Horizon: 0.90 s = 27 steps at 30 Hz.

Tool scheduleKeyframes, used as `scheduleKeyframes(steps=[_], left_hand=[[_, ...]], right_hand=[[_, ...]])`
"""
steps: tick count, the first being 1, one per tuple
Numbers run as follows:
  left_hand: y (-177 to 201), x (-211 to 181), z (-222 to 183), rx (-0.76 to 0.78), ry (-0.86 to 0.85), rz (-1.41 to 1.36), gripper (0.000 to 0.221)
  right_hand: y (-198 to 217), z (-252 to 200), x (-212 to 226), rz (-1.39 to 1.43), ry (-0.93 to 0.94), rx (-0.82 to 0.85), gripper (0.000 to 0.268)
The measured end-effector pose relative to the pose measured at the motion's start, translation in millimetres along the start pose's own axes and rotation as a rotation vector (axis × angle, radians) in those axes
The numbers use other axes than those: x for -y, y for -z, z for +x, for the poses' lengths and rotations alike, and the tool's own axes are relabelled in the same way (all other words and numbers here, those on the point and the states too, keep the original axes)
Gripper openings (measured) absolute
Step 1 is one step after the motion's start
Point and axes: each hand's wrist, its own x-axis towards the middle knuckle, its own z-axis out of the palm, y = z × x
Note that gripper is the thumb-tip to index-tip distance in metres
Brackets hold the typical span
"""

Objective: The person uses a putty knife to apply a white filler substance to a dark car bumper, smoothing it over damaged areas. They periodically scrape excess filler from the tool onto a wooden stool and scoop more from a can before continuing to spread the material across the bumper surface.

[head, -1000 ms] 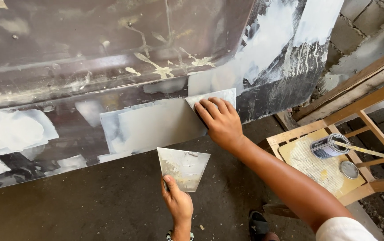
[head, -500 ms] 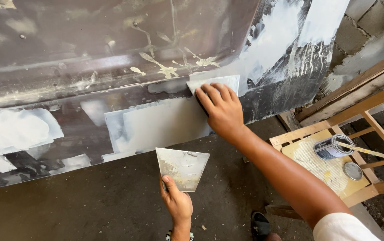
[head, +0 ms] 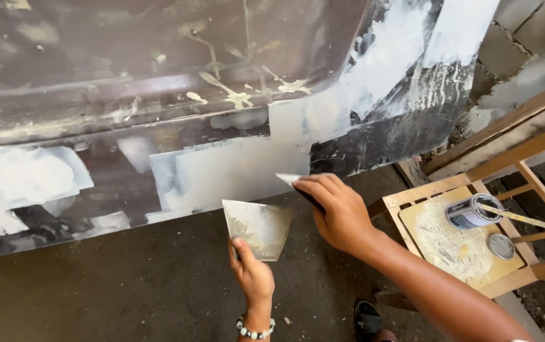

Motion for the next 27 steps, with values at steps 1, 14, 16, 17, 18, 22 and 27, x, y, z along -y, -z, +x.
scheduleKeyframes(steps=[1, 14, 16, 17, 18, 22, 27], left_hand=[[-3.3, -1.4, 0.2, -0.009, -0.001, 0.002, 0.056], [-29.5, -3.8, -16.2, 0.055, -0.155, 0.206, 0.058], [-28.4, 1.9, -18.6, 0.066, -0.161, 0.195, 0.058], [-27.9, 5.3, -19.4, 0.063, -0.139, 0.178, 0.057], [-27.6, 8.6, -20.4, 0.06, -0.116, 0.163, 0.056], [-31.5, 12.2, -15.6, 0.079, -0.103, 0.206, 0.055], [-38.4, -0.3, -10.5, -0.005, -0.119, 0.251, 0.056]], right_hand=[[1.5, -4.7, 5.9, 0.006, 0.004, 0.006, 0.057], [-7.1, -29.3, 19.7, 0.092, -0.047, 0.083, 0.061], [-11.3, -33.9, 19.0, 0.088, -0.042, 0.081, 0.061], [-14.5, -37.4, 18.4, 0.083, -0.035, 0.079, 0.061], [-17.3, -41.0, 17.8, 0.078, -0.029, 0.077, 0.06], [-12.8, -49.9, 14.9, 0.074, 0.013, 0.111, 0.06], [4.7, -21.4, -27.7, -0.085, 0.068, -0.035, 0.046]])
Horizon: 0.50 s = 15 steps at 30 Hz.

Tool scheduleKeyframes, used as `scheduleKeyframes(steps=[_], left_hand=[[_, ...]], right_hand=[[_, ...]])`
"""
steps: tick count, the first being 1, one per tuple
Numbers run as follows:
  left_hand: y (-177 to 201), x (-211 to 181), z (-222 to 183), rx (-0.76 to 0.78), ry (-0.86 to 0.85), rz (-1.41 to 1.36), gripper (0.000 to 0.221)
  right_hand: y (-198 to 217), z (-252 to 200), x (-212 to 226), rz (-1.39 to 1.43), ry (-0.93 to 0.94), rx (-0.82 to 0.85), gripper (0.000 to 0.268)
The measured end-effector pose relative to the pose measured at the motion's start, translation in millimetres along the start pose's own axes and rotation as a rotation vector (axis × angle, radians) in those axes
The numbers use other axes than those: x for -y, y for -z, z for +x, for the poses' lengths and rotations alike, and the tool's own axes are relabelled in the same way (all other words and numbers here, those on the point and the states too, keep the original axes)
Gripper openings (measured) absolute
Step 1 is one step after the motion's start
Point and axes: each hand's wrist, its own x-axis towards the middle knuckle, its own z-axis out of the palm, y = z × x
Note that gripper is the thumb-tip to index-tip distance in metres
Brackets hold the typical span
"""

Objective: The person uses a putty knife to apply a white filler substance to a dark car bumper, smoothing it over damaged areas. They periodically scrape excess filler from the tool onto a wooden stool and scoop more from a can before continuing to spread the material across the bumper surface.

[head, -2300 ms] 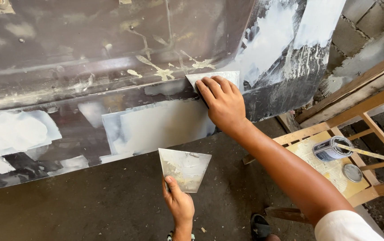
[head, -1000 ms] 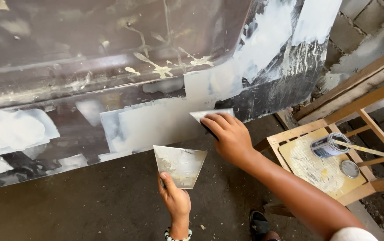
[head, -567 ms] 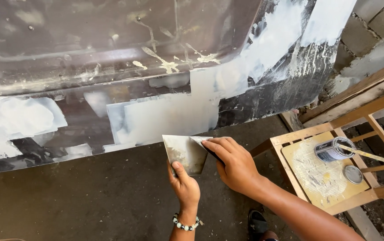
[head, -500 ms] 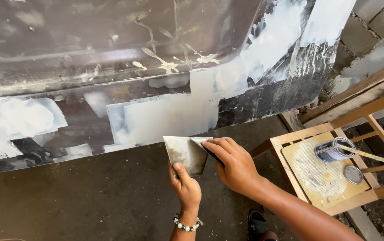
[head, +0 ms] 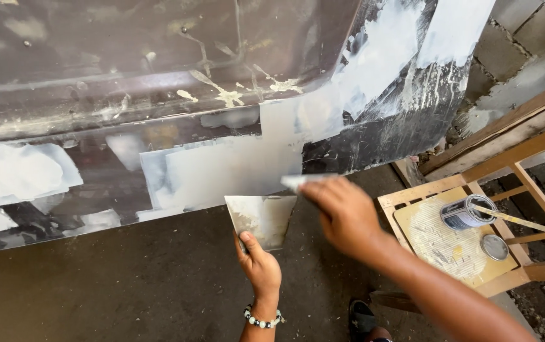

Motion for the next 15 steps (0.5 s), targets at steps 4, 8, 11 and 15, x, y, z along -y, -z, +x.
scheduleKeyframes(steps=[4, 8, 11, 15], left_hand=[[3.9, 9.7, -5.6, -0.017, 0.063, 0.008, 0.056], [5.3, 14.4, -6.6, -0.012, 0.05, -0.058, 0.057], [5.6, 10.2, -5.0, -0.012, 0.048, -0.088, 0.058], [5.2, 9.8, -3.4, -0.012, 0.046, -0.1, 0.059]], right_hand=[[8.9, 48.5, -44.8, -0.222, 0.049, -0.08, 0.04], [6.8, 78.2, -67.3, -0.356, 0.156, -0.147, 0.048], [1.9, 88.6, -72.1, -0.375, 0.196, -0.158, 0.055], [-6.2, 92.2, -74.7, -0.398, 0.208, -0.173, 0.059]])
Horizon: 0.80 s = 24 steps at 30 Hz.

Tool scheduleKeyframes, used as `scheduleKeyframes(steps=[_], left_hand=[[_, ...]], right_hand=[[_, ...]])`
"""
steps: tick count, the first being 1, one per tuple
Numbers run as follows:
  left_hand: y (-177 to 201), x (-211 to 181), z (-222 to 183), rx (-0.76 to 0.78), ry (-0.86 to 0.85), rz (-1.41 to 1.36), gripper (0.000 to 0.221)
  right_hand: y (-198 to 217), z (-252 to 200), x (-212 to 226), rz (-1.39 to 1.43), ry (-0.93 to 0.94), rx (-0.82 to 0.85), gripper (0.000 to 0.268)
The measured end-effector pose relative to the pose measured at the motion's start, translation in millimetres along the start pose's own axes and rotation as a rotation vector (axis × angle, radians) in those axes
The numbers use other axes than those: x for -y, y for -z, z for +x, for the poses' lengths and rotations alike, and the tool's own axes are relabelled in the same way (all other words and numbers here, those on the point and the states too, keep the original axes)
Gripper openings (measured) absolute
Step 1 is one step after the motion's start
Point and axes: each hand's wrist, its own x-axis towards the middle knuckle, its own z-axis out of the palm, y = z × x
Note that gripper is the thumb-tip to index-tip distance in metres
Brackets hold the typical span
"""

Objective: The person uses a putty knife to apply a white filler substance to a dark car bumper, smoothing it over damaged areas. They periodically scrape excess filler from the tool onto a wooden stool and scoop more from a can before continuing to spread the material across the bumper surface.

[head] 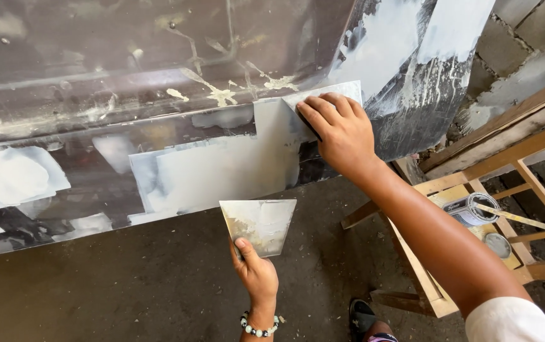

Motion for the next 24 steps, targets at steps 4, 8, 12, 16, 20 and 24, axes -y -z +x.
scheduleKeyframes(steps=[4, 8, 12, 16, 20, 24], left_hand=[[1.3, 7.6, 1.2, 0.009, 0.001, -0.022, 0.059], [5.6, 16.9, 1.6, 0.021, 0.008, -0.02, 0.058], [6.9, 16.8, 1.1, 0.021, 0.021, -0.018, 0.059], [8.4, 18.0, -1.7, 0.034, 0.036, 0.028, 0.06], [13.6, 18.4, -8.3, 0.017, 0.066, -0.03, 0.059], [18.9, 17.7, -10.7, -0.004, 0.046, 0.017, 0.057]], right_hand=[[-11.4, -5.2, 2.6, -0.013, -0.009, -0.019, 0.055], [-15.9, -14.4, 11.8, -0.015, -0.048, -0.03, 0.051], [-23.5, -36.3, 23.5, 0.011, -0.083, -0.004, 0.051], [-37.7, -67.2, 37.2, -0.014, -0.101, 0.013, 0.052], [-37.6, -90.5, 50.2, 0.039, -0.111, 0.055, 0.051], [-25.6, -96.9, 47.1, 0.125, -0.105, 0.12, 0.05]])
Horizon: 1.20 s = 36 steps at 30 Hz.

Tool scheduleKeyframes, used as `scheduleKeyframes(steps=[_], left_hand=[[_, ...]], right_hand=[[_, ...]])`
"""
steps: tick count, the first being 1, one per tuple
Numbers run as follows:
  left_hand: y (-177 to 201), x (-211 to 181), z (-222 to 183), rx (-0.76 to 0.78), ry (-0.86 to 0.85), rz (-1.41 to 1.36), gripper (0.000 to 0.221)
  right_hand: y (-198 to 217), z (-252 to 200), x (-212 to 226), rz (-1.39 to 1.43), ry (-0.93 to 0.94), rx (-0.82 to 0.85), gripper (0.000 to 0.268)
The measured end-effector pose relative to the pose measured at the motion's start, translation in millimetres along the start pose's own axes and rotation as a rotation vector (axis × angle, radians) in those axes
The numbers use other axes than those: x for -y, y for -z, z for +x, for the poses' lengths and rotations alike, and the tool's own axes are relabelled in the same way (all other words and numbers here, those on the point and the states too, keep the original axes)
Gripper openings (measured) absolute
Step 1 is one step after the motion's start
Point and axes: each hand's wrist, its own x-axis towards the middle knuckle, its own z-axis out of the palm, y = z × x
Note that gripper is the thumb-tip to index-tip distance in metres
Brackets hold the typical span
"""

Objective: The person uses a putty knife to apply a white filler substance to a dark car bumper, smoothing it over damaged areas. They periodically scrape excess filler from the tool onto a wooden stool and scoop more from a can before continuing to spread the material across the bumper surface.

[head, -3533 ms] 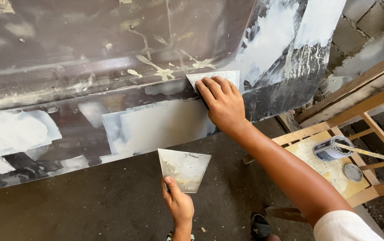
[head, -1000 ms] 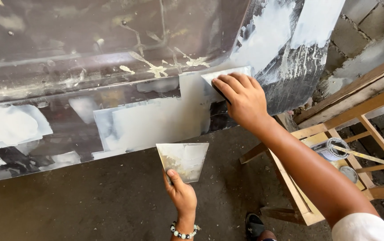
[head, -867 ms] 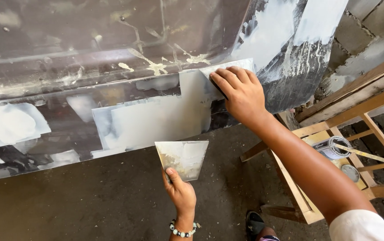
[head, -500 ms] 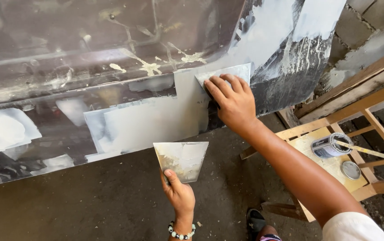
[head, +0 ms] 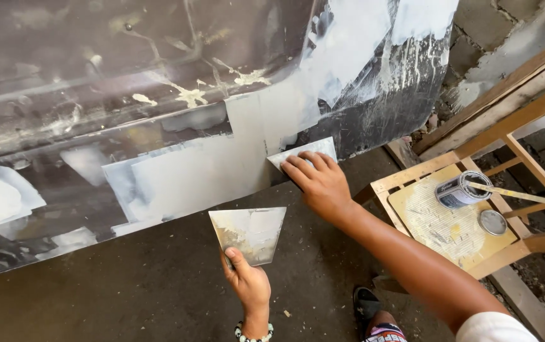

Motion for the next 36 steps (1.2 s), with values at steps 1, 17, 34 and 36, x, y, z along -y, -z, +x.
scheduleKeyframes(steps=[1, 17, 34, 36], left_hand=[[0.8, -0.1, 1.0, 0.002, -0.008, -0.002, 0.057], [-26.8, -1.8, 6.1, 0.036, 0.002, -0.08, 0.057], [-31.0, -0.2, 4.6, 0.066, 0.001, -0.127, 0.061], [-31.8, -6.9, 1.5, 0.082, 0.017, -0.155, 0.062]], right_hand=[[-0.4, 1.1, -10.3, -0.002, 0.002, -0.008, 0.05], [34.0, 83.3, -72.9, -0.127, 0.041, -0.195, 0.047], [-8.9, -6.3, -40.1, -0.092, -0.003, -0.087, 0.055], [-6.7, -17.4, -36.2, -0.036, -0.019, -0.04, 0.054]])
